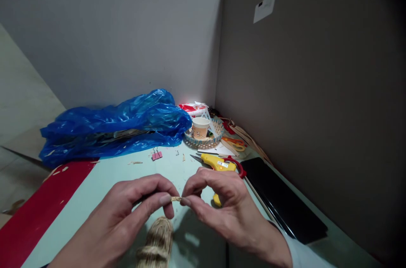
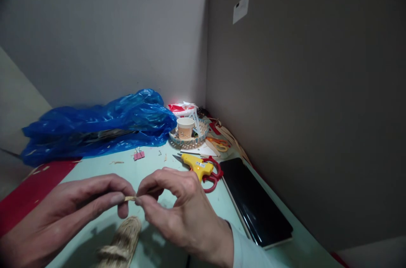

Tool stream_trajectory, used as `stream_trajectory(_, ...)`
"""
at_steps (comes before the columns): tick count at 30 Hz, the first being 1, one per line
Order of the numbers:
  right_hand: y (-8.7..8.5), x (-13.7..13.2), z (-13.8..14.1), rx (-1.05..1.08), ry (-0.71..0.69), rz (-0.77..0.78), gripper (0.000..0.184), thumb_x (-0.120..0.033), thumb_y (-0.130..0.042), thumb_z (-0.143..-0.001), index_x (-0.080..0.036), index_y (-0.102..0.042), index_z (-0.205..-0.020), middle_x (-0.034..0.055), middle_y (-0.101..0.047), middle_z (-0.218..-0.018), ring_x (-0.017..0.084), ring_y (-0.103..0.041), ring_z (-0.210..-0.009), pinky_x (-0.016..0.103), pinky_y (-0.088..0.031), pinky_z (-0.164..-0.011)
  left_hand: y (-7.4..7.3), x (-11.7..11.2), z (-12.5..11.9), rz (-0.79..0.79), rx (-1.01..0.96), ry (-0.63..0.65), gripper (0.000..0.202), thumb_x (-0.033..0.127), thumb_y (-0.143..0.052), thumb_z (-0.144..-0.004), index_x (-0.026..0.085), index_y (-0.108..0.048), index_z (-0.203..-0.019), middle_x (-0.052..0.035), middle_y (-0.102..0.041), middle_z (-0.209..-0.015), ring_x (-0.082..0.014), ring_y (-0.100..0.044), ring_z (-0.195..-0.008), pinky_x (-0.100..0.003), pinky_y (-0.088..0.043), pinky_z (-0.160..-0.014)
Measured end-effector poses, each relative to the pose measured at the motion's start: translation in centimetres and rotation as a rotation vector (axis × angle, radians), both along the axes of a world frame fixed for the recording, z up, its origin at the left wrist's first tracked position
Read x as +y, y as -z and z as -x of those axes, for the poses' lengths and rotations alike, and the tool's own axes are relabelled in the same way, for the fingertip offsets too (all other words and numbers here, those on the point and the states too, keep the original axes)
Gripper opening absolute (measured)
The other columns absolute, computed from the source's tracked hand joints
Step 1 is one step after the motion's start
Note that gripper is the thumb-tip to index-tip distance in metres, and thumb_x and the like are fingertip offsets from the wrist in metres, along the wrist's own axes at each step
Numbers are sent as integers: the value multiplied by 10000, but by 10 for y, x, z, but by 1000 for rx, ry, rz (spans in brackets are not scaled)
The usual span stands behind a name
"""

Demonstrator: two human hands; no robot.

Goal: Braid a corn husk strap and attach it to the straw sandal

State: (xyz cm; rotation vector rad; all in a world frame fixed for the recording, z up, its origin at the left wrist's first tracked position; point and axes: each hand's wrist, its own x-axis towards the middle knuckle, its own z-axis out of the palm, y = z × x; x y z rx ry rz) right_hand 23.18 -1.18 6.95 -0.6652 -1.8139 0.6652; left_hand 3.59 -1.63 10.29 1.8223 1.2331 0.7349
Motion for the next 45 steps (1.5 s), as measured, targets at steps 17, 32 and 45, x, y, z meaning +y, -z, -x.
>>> stream_trajectory(17, 11, 7, 4, -22, -46, 190, 44, -133, -651, -838, -161, -682, -849, 2, -684, -760, 116, -617, -700, 220, -497, -689, 12, -4, -17, -38, 42, -217, 220, 392, -654, -779, 230, -666, -630, 12, -611, -604, -168, -536, -582, -240, -394, -543)
stream_trajectory(32, 5, 12, -1, 17, -47, 402, 88, -82, -633, -807, -148, -673, -765, -6, -669, -714, 108, -586, -661, 204, -471, -634, -2, 17, -6, 196, 126, 67, 276, 419, -563, -856, 237, -709, -708, 9, -678, -692, -174, -595, -681, -219, -424, -629)
stream_trajectory(45, 30, 14, 2, -400, 206, -342, 208, -109, -484, -925, -68, -686, -898, 96, -628, -756, 192, -468, -707, 341, -407, -666, 23, 30, -11, 278, 47, -26, 318, 448, -542, -817, 189, -580, -637, 46, -439, -574, -141, -384, -579, -244, -304, -532)
